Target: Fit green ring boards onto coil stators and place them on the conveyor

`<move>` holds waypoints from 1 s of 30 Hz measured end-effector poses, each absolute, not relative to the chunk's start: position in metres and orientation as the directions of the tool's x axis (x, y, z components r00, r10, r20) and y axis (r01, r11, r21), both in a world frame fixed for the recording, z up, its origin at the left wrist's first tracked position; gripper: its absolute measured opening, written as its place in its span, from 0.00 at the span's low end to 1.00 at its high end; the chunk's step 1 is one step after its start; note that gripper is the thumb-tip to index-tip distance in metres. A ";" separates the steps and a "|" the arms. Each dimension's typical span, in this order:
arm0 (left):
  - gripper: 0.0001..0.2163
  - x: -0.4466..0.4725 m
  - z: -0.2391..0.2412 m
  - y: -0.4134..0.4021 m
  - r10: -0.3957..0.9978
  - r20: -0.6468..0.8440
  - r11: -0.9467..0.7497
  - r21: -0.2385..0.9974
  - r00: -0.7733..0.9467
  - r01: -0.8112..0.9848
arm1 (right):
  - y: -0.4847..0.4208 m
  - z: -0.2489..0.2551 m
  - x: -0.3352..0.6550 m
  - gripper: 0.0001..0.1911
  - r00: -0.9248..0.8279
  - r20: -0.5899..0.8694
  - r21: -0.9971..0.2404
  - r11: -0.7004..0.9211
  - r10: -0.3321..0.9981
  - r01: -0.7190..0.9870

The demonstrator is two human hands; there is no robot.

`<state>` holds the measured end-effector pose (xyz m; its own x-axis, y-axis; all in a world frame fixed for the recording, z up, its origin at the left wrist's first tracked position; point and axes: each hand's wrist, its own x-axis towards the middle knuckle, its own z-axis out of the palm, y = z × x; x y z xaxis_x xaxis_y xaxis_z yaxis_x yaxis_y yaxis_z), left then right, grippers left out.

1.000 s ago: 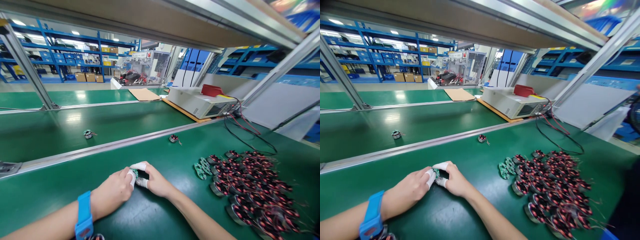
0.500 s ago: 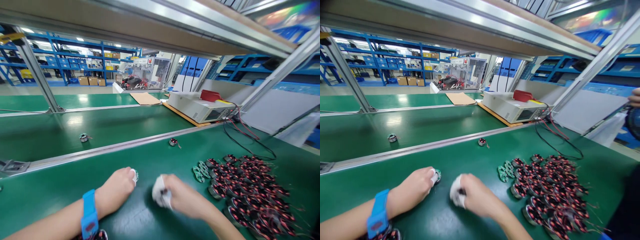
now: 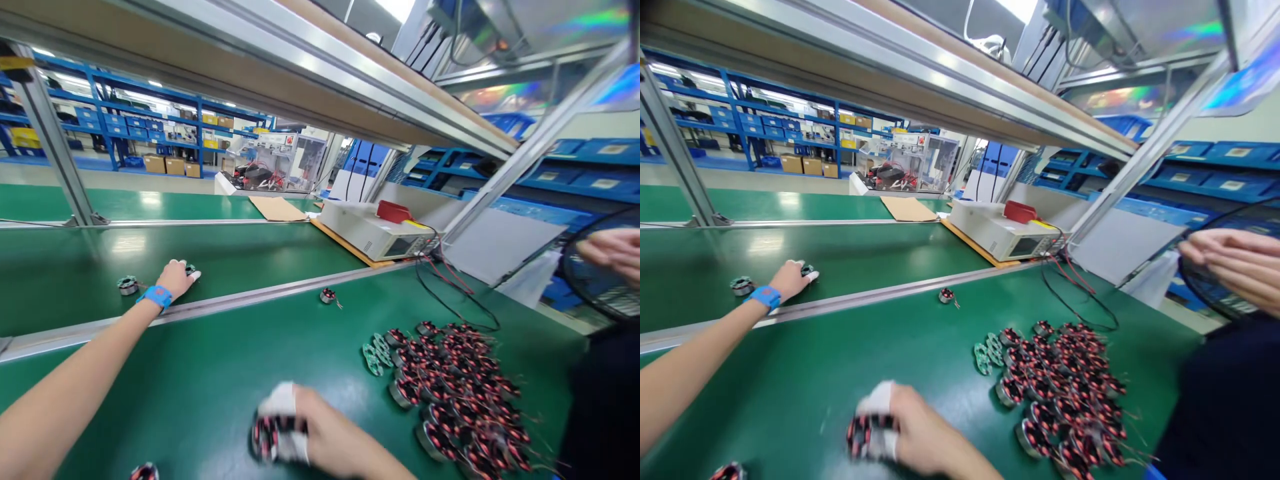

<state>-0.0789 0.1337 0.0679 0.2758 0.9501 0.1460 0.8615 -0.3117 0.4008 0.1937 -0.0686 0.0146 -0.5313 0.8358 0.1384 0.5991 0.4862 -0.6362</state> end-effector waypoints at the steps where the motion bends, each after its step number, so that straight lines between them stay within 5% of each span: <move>1: 0.17 -0.078 0.062 0.128 0.945 0.149 -0.326 0.409 0.290 0.853 | -0.053 0.018 0.192 0.10 -0.518 0.120 -0.663 0.457 0.847 0.592; 7: 0.32 -0.043 0.020 0.060 0.772 -0.004 -0.525 0.560 0.636 0.641 | -0.005 0.006 0.180 0.20 -0.356 0.148 -0.720 0.347 0.923 0.601; 13: 0.37 -0.016 0.003 0.030 0.749 0.008 -0.322 0.879 0.663 0.352 | -0.009 -0.007 0.176 0.19 -0.249 0.243 -0.657 0.348 0.937 0.669; 19: 0.37 -0.006 -0.011 0.025 0.828 0.141 -0.432 0.776 0.542 0.460 | -0.023 0.004 0.165 0.19 -0.326 0.339 -0.548 0.467 0.883 0.695; 22: 0.25 -0.010 -0.008 0.025 0.747 0.160 -0.525 0.737 0.646 0.425 | -0.024 0.009 0.158 0.23 -0.341 0.399 -0.490 0.513 0.851 0.705; 25: 0.10 -0.013 -0.002 0.027 0.699 0.124 -0.543 0.734 0.705 0.409 | -0.021 0.009 0.153 0.17 -0.332 0.473 -0.468 0.552 0.816 0.690; 30: 0.09 -0.012 0.002 0.028 0.701 0.099 -0.543 0.717 0.707 0.438 | -0.021 0.004 0.155 0.11 -0.388 0.606 -0.384 0.683 0.694 0.622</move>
<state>-0.0125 0.0284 0.0018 0.7066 0.7007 0.0990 0.4375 -0.5426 0.7171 0.1549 -0.0210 0.0036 -0.3877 0.6942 0.6064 0.6219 0.6826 -0.3837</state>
